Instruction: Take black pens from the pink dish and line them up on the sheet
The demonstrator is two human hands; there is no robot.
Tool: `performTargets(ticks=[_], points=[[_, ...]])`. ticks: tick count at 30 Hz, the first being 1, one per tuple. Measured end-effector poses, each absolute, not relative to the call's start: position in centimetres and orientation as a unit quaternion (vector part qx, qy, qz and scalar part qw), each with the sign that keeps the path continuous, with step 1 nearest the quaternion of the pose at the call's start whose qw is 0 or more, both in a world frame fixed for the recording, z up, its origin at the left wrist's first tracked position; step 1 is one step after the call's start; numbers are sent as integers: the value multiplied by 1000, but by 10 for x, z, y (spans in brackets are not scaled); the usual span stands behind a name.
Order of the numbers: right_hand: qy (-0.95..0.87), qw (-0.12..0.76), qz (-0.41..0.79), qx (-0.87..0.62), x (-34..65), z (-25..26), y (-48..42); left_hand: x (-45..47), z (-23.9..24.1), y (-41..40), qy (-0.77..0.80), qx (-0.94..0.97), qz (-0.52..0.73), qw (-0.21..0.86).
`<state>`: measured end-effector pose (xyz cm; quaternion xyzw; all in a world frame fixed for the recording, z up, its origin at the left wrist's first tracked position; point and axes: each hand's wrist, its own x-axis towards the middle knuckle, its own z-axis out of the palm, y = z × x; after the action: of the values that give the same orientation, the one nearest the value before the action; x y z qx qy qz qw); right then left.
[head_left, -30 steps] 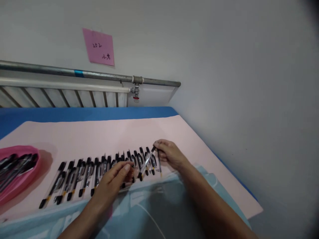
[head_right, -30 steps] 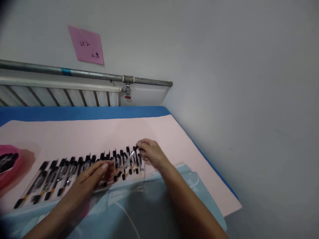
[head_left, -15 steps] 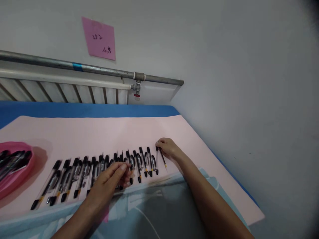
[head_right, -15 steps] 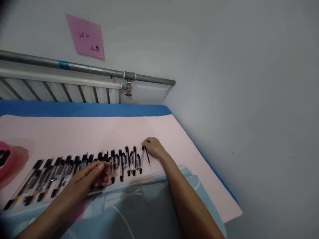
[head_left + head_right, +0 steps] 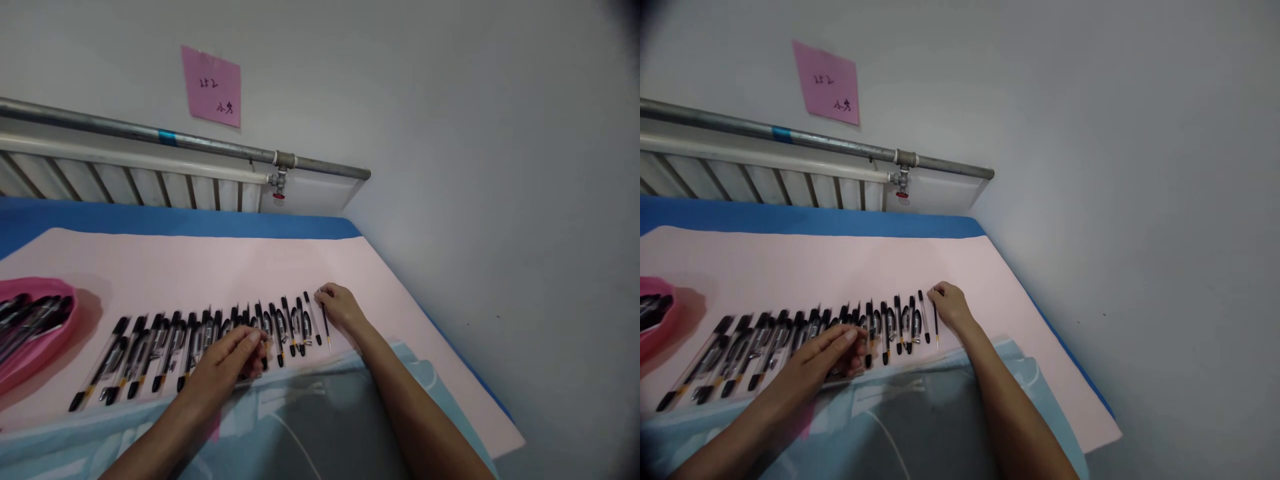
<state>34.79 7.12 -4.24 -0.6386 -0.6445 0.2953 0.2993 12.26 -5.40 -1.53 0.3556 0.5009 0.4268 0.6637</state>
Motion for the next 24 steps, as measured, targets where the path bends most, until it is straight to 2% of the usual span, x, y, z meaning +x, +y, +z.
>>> performTargets(ticks=[12,24], points=[[-628,275,330,-649,339,-42,67,124,-12,-54,504,395,401,656],[-605,296,358,-647,328,-33,68,125,-13,-55,498,405,390,660]])
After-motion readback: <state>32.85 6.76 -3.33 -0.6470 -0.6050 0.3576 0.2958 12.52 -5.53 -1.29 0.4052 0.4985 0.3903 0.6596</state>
